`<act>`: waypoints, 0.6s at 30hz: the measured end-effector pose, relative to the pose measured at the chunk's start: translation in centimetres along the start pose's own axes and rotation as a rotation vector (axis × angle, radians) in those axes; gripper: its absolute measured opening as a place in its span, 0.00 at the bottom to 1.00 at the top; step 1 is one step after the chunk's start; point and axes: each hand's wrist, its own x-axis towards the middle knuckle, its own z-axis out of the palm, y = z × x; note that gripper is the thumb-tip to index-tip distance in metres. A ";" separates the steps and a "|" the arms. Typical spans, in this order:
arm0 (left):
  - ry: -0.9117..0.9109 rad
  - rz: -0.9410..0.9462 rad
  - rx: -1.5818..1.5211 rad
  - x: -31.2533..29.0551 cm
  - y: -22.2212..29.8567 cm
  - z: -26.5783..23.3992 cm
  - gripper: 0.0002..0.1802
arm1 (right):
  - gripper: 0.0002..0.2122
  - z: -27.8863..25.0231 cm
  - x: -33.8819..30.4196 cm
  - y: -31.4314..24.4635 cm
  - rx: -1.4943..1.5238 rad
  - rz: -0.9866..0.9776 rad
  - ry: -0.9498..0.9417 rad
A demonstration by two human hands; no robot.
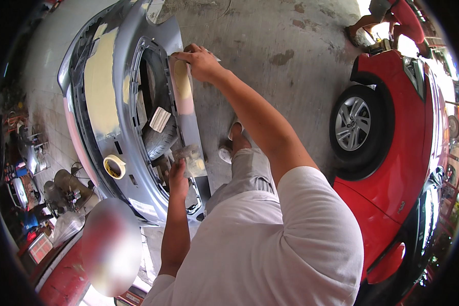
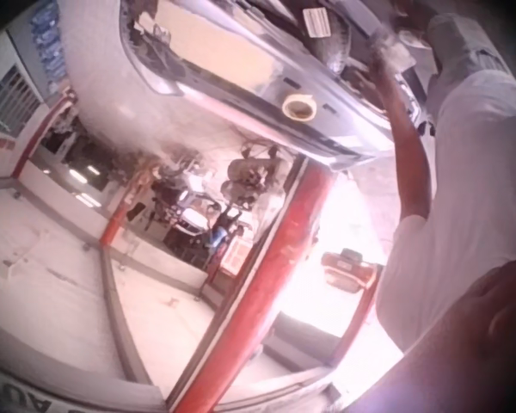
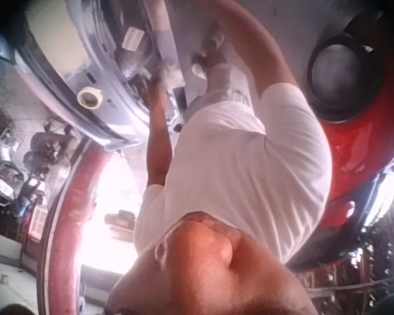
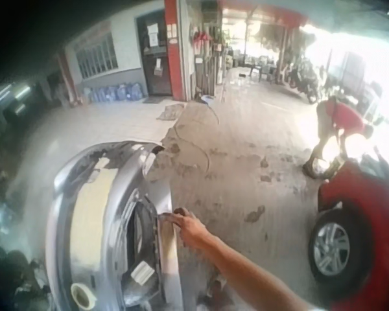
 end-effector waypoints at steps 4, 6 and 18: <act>0.001 0.083 0.192 -0.6 1.0 0.5 0.22 | 0.34 1.3 -0.7 -0.4 -0.044 -0.026 0.069; -0.003 0.069 0.272 -0.8 1.6 0.9 0.23 | 0.33 2.5 -2.2 -0.6 -0.040 -0.025 0.082; -0.001 0.013 0.134 -0.8 1.9 1.1 0.20 | 0.36 5.6 -17.1 -4.3 0.042 -0.008 -0.099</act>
